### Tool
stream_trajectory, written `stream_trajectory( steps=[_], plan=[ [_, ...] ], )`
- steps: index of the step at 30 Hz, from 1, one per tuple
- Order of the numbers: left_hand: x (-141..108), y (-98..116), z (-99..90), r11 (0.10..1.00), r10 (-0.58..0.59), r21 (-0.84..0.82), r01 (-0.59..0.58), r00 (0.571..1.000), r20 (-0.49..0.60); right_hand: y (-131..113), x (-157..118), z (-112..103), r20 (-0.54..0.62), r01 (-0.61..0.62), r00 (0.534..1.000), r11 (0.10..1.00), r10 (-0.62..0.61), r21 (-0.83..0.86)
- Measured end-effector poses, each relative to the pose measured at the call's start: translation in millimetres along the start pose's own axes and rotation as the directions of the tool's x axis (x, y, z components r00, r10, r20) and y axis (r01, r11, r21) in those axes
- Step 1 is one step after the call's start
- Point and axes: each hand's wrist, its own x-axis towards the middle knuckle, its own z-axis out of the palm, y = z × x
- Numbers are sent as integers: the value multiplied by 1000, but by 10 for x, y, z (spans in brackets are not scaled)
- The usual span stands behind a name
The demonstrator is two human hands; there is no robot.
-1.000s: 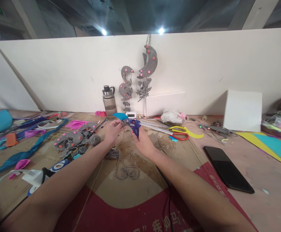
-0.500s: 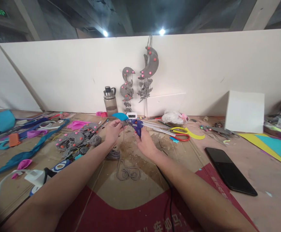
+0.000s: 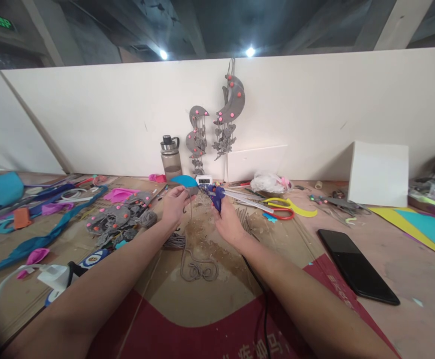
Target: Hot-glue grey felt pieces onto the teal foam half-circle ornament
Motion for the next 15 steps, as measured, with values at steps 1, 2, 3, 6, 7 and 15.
stream_trajectory(
  steps=[1,2,3,6,7,15],
  plan=[
    [-1,0,0,1000,1,-1,-1,1000,7,3,3,-4,-7,-1,1000,1000,1,0],
    [-2,2,2,1000,-1,-5,1,1000,12,2,6,-10,-11,-5,1000,1000,5,0],
    [-3,5,5,1000,-7,-14,7,1000,10,-3,8,-17,-12,-7,1000,1000,7,4],
    [-4,22,14,998,-35,-47,34,999,-11,-11,19,-38,-19,-11,1000,1000,12,29],
    [-4,29,17,997,-45,-59,44,999,-15,-2,29,-44,-24,-23,999,999,23,38],
    [-43,75,35,994,-63,-85,62,998,-4,394,209,-169,124,-392,916,917,382,69]
  ],
)
